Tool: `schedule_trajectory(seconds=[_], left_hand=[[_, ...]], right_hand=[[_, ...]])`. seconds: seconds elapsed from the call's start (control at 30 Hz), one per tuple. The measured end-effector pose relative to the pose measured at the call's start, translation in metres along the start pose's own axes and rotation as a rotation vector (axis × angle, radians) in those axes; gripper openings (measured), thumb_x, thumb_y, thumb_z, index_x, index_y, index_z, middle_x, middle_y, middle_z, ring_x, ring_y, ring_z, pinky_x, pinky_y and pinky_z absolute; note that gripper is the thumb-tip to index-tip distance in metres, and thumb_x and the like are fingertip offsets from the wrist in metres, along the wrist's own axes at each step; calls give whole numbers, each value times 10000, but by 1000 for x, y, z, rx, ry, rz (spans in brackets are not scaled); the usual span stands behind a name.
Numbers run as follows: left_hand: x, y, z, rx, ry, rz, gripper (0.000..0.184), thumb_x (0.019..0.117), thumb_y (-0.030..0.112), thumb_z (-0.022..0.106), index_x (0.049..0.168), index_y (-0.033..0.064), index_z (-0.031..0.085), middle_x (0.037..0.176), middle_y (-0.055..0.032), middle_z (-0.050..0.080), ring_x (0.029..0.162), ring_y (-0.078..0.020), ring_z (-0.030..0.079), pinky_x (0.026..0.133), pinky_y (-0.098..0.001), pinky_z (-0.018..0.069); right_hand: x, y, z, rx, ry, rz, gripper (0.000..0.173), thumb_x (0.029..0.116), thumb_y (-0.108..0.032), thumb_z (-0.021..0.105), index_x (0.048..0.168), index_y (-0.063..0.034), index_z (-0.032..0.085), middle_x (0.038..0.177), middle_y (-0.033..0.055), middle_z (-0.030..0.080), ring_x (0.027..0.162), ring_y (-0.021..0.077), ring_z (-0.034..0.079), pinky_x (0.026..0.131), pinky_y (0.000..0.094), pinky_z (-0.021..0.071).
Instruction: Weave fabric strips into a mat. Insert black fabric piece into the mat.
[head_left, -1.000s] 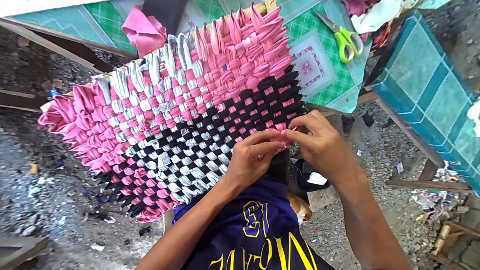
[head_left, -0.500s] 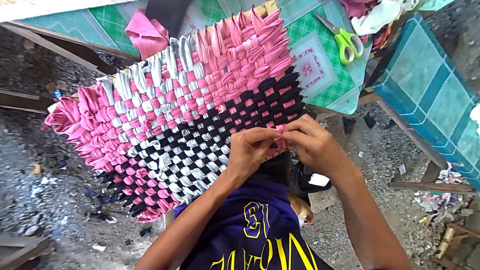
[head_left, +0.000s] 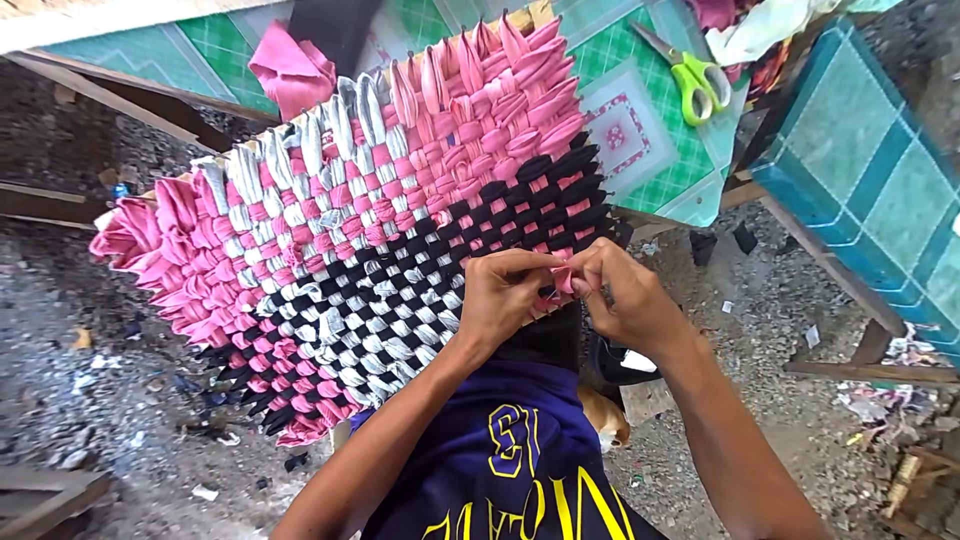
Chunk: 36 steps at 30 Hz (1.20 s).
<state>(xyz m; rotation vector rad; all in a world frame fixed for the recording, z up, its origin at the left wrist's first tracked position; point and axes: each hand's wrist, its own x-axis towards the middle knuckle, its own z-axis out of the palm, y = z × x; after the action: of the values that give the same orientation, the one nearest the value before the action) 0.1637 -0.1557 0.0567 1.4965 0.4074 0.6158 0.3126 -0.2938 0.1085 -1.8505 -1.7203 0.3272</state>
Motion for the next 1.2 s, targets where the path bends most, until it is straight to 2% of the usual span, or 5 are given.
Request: schedule_trajectory(seconds=[0.17,0.3,0.43,0.63,1.2], left_hand=[[0,0,0,-32,-10,-54,134,914,-15,722,1016,32,794,938,-62,772,804,-124,746,714,-300,656],[5,9,-7,-99,-58,-179,126,939,44,737,1057,1,747,902,-83,779,765,-170,771,720,-350,681],[7,13,-14,-90,-80,-228,109,965,89,719,1047,16,717,838,-70,762,698,-167,757,655,-336,675],[-1,21,-12,-23,-110,-202,108,976,120,709,1051,42,710,824,-40,744,673,-119,726,596,-283,636],[-15,16,-4,103,-130,-32,129,920,39,717,1036,48,773,931,-34,727,756,-78,700,664,-247,625]], right_hand=[[-2,1,-2,19,-22,-8,23,954,-10,572,968,-20,558,1013,131,652,955,220,656,823,328,574],[-3,-1,-21,-64,81,27,159,991,-98,628,1101,3,680,1321,169,651,1115,246,660,933,370,569],[-15,-13,-16,-34,248,77,124,934,-120,712,996,-13,724,999,108,705,933,206,652,821,368,557],[-24,-41,6,464,121,675,245,1065,-263,569,1021,-91,738,751,-18,725,509,48,562,465,217,472],[-29,-46,27,853,279,819,250,1027,-109,535,820,-57,666,668,33,652,518,55,544,477,185,437]])
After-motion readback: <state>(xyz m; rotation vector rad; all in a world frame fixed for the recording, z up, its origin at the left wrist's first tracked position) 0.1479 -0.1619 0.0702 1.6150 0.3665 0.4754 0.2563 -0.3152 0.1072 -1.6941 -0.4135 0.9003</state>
